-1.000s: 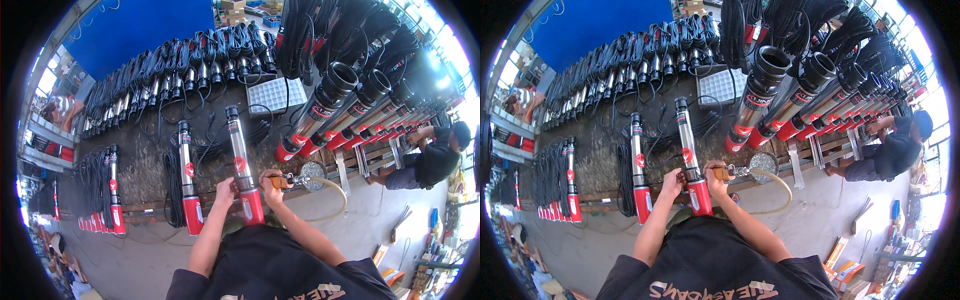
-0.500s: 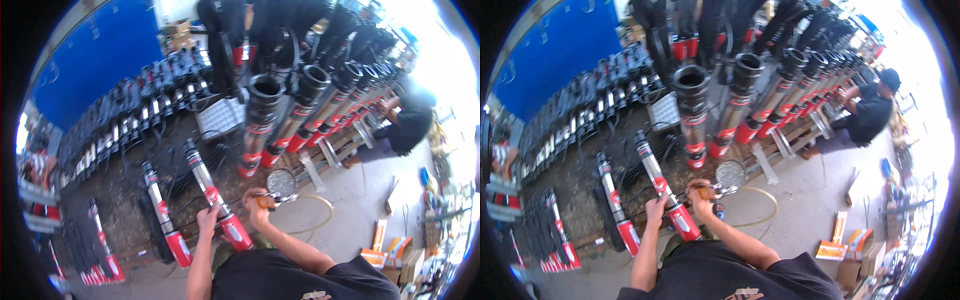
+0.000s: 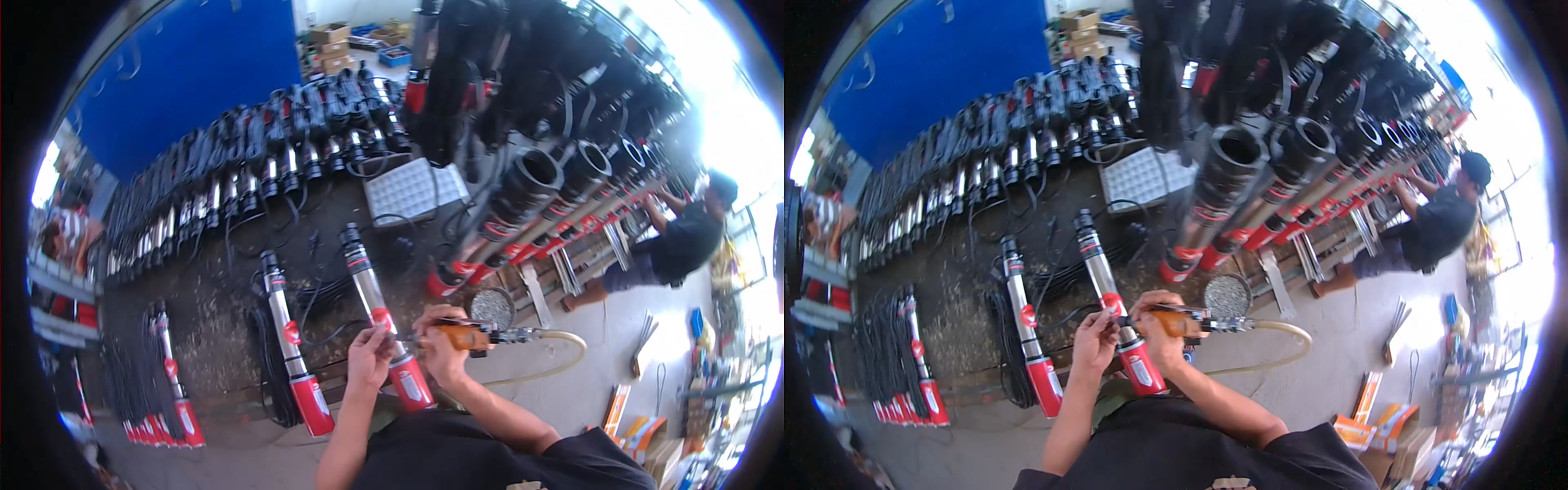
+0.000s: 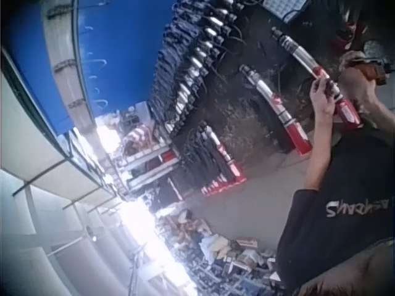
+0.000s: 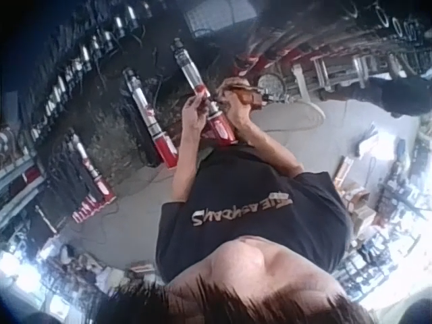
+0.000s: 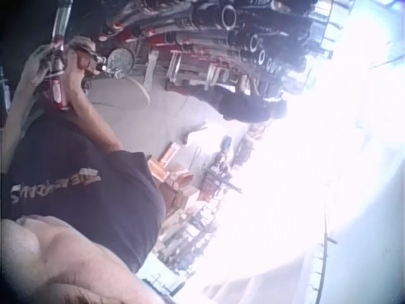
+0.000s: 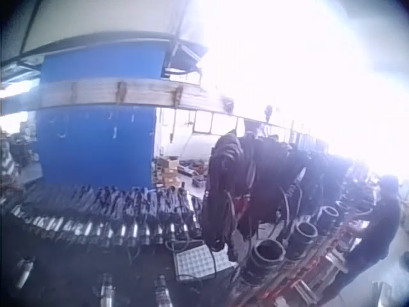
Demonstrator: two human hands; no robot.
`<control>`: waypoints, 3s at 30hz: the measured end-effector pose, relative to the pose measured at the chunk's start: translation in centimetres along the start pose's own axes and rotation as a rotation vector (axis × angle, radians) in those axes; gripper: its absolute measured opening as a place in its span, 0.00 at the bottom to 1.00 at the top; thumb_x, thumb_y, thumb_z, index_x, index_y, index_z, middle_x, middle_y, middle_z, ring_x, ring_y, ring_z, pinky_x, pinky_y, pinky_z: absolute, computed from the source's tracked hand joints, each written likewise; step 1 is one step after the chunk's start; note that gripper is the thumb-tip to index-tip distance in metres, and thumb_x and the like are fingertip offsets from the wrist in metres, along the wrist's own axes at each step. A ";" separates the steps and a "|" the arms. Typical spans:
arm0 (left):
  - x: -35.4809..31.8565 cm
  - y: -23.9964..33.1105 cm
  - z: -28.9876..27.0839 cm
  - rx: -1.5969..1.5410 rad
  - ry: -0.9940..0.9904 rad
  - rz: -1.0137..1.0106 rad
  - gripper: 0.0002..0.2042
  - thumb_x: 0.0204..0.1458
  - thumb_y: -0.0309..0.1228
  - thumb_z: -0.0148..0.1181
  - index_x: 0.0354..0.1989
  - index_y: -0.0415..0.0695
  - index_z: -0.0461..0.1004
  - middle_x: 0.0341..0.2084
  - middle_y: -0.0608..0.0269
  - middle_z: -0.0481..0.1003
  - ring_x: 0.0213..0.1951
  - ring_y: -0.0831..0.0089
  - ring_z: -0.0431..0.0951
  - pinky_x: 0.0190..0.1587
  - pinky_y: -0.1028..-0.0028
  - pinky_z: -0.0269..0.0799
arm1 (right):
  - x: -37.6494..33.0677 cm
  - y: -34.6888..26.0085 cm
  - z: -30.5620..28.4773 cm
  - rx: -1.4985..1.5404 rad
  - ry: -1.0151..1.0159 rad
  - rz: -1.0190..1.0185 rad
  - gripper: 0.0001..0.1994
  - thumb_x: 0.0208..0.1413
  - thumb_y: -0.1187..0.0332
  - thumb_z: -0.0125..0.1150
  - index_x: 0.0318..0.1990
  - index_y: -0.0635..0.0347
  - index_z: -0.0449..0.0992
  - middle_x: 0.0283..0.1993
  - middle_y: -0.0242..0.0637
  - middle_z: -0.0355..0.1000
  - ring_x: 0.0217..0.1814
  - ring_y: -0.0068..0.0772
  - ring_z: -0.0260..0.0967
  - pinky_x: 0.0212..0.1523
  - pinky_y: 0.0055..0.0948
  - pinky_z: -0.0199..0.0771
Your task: The person assembles industrial water pumps by fitting internal components into the cylindrical housings and using a pneumatic screwdriver to secure screws into the assembly.
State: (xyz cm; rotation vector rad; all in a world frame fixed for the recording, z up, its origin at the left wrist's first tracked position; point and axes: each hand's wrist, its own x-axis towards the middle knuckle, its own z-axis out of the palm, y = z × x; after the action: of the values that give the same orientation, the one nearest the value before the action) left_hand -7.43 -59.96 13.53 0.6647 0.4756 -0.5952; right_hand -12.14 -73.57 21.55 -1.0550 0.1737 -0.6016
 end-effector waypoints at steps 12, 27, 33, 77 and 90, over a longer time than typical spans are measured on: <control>2.4 3.8 1.6 -0.203 -0.218 -0.090 0.07 0.61 0.27 0.59 0.40 0.35 0.76 0.26 0.60 0.77 0.25 0.75 0.76 0.27 0.79 0.69 | 5.3 1.5 3.9 -0.004 -0.040 -0.067 0.13 0.47 0.83 0.48 0.42 0.63 0.66 0.40 0.44 0.66 0.33 0.32 0.66 0.43 0.38 0.72; 17.3 8.2 4.2 -0.509 0.097 -0.232 0.08 0.63 0.28 0.47 0.35 0.37 0.70 0.12 0.78 0.55 0.11 0.83 0.51 0.15 0.79 0.47 | 17.2 13.9 5.5 -0.407 -0.327 -0.134 0.10 0.54 0.79 0.52 0.43 0.59 0.67 0.40 0.38 0.69 0.39 0.28 0.69 0.49 0.31 0.72; 18.9 7.5 2.9 -0.620 0.038 -0.226 0.09 0.62 0.25 0.44 0.38 0.33 0.70 0.16 0.73 0.58 0.14 0.81 0.54 0.17 0.79 0.50 | 18.3 15.3 5.0 -0.334 -0.264 -0.050 0.09 0.54 0.79 0.52 0.43 0.59 0.68 0.40 0.38 0.68 0.39 0.28 0.68 0.49 0.31 0.72; 19.4 5.3 2.2 -0.716 -0.124 -0.228 0.08 0.59 0.29 0.62 0.30 0.42 0.72 0.19 0.68 0.73 0.17 0.81 0.69 0.16 0.84 0.57 | 16.9 13.2 6.5 -0.328 -0.243 -0.078 0.13 0.47 0.78 0.52 0.43 0.63 0.71 0.37 0.41 0.71 0.35 0.31 0.68 0.46 0.32 0.72; 19.1 5.8 2.8 -0.746 0.025 -0.171 0.15 0.67 0.33 0.41 0.37 0.34 0.72 0.19 0.68 0.65 0.13 0.81 0.56 0.14 0.80 0.49 | 20.4 15.9 5.3 -0.552 -0.396 -0.046 0.11 0.52 0.79 0.50 0.44 0.61 0.69 0.39 0.38 0.71 0.37 0.28 0.68 0.44 0.28 0.70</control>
State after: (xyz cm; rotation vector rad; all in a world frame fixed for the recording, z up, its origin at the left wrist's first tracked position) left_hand 10.91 -64.99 6.83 -0.0804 0.7286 -0.5191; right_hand 12.93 -75.03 13.57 -1.6943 -0.0382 -0.3785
